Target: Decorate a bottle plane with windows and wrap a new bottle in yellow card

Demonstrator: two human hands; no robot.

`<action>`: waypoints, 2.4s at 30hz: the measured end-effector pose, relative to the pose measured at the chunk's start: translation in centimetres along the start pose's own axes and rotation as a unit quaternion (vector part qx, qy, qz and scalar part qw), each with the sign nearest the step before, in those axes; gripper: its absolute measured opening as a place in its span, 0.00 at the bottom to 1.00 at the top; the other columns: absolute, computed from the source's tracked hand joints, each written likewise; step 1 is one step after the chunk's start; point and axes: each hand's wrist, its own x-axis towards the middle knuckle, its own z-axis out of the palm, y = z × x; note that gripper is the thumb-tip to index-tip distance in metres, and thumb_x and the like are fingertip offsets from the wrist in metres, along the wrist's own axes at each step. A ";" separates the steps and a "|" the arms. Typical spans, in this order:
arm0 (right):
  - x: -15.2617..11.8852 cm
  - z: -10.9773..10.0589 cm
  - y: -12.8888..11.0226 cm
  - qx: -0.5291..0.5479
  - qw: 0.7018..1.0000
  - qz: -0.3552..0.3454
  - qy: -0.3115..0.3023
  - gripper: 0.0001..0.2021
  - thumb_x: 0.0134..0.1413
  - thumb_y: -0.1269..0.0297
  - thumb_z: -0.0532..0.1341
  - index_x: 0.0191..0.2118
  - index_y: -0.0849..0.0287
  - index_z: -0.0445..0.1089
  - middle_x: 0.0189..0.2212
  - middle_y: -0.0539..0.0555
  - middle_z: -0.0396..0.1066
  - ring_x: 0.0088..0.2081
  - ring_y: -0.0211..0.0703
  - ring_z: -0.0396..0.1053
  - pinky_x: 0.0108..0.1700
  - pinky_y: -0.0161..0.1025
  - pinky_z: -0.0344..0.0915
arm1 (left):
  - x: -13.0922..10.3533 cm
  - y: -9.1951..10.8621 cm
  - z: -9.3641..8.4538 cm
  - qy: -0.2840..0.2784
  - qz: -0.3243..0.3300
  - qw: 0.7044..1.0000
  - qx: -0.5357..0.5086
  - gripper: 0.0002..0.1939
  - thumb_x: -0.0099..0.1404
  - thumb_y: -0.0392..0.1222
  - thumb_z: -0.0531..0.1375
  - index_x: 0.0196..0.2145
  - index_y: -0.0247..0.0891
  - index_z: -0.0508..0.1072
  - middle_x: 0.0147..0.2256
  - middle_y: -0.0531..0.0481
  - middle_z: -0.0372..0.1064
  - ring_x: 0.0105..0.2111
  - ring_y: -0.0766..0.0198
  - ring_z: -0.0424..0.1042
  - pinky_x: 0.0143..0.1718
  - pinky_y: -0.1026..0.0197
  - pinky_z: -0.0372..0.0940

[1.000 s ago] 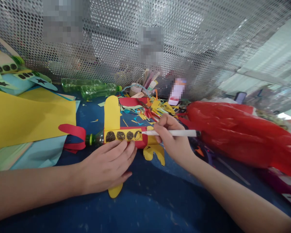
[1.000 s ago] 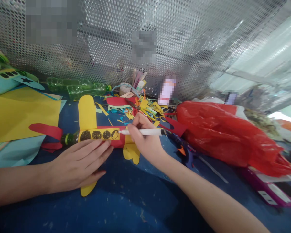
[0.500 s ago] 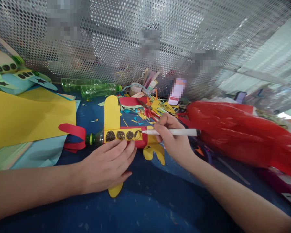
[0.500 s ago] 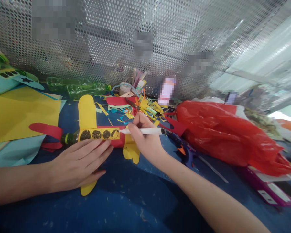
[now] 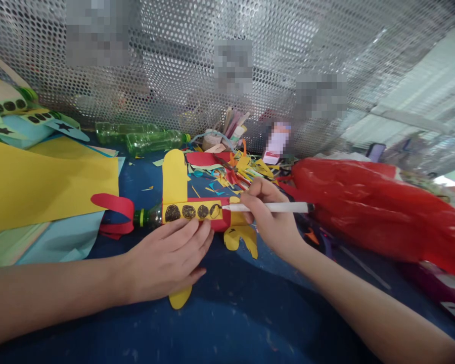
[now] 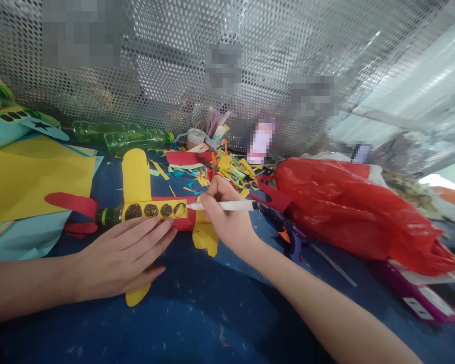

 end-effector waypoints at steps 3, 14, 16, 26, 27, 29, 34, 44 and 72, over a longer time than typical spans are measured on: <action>0.0 0.0 0.0 -0.007 1.000 -0.004 0.003 0.13 0.52 0.69 0.57 0.21 0.54 0.53 0.12 0.42 0.55 0.15 0.33 0.52 0.18 0.34 0.48 | 0.0 0.0 0.0 0.003 0.002 1.000 -0.003 0.22 0.69 0.49 0.50 0.51 0.31 0.71 0.52 0.45 0.69 0.52 0.57 0.65 0.56 0.56 0.58; -0.1 0.0 0.2 -0.005 1.000 -0.003 -0.018 0.13 0.53 0.69 0.57 0.22 0.54 0.54 0.11 0.42 0.57 0.15 0.33 0.53 0.18 0.34 0.48 | 0.1 0.0 0.0 0.003 0.002 1.000 -0.002 0.22 0.69 0.49 0.51 0.51 0.30 0.71 0.52 0.45 0.70 0.52 0.58 0.65 0.56 0.56 0.57; -0.1 0.0 0.2 -0.005 1.000 -0.006 -0.011 0.13 0.53 0.69 0.56 0.22 0.54 0.54 0.12 0.42 0.57 0.15 0.33 0.54 0.19 0.35 0.49 | 0.1 0.1 0.0 0.003 0.000 1.000 -0.003 0.22 0.69 0.49 0.51 0.51 0.31 0.71 0.52 0.46 0.70 0.52 0.58 0.66 0.56 0.57 0.58; -0.2 0.1 0.2 -0.003 1.000 -0.014 -0.015 0.12 0.54 0.69 0.57 0.23 0.54 0.54 0.13 0.42 0.58 0.16 0.33 0.55 0.20 0.34 0.51 | 0.1 0.0 0.0 0.005 0.000 1.000 -0.005 0.22 0.69 0.48 0.51 0.51 0.31 0.71 0.52 0.45 0.70 0.52 0.57 0.66 0.56 0.56 0.58; -0.2 0.1 0.2 -0.005 1.000 -0.014 -0.016 0.12 0.54 0.69 0.57 0.23 0.54 0.54 0.13 0.43 0.58 0.16 0.33 0.55 0.20 0.34 0.51 | 0.1 0.0 0.1 0.006 0.001 1.000 -0.006 0.22 0.70 0.48 0.51 0.51 0.30 0.71 0.52 0.45 0.70 0.52 0.57 0.65 0.56 0.56 0.58; -0.2 0.1 0.1 -0.006 1.000 -0.013 -0.021 0.12 0.53 0.69 0.57 0.23 0.54 0.55 0.12 0.42 0.58 0.15 0.32 0.54 0.19 0.33 0.50 | 0.0 0.0 0.1 0.008 0.001 1.000 -0.006 0.21 0.70 0.48 0.51 0.51 0.30 0.71 0.52 0.45 0.70 0.52 0.57 0.65 0.56 0.56 0.58; -0.3 0.2 0.0 -0.005 1.000 -0.017 -0.013 0.12 0.54 0.69 0.56 0.23 0.54 0.54 0.13 0.42 0.57 0.15 0.32 0.54 0.19 0.33 0.51 | 0.0 0.0 -0.1 0.007 0.000 1.000 -0.005 0.21 0.70 0.48 0.51 0.51 0.31 0.71 0.51 0.46 0.70 0.52 0.58 0.66 0.56 0.57 0.57; -0.4 0.3 0.2 -0.002 0.999 -0.019 -0.030 0.12 0.54 0.69 0.57 0.23 0.55 0.54 0.13 0.42 0.57 0.15 0.31 0.53 0.18 0.32 0.49 | 0.1 0.0 -0.1 0.005 0.001 1.000 -0.001 0.22 0.69 0.49 0.51 0.51 0.31 0.71 0.51 0.46 0.70 0.52 0.58 0.65 0.56 0.57 0.56; -0.3 0.3 0.2 -0.007 0.999 -0.019 -0.033 0.12 0.54 0.68 0.58 0.23 0.55 0.54 0.13 0.42 0.58 0.15 0.31 0.54 0.18 0.32 0.50 | 0.0 0.0 -0.1 -0.001 -0.001 1.000 -0.008 0.22 0.69 0.49 0.51 0.52 0.31 0.70 0.52 0.45 0.69 0.53 0.57 0.65 0.57 0.56 0.55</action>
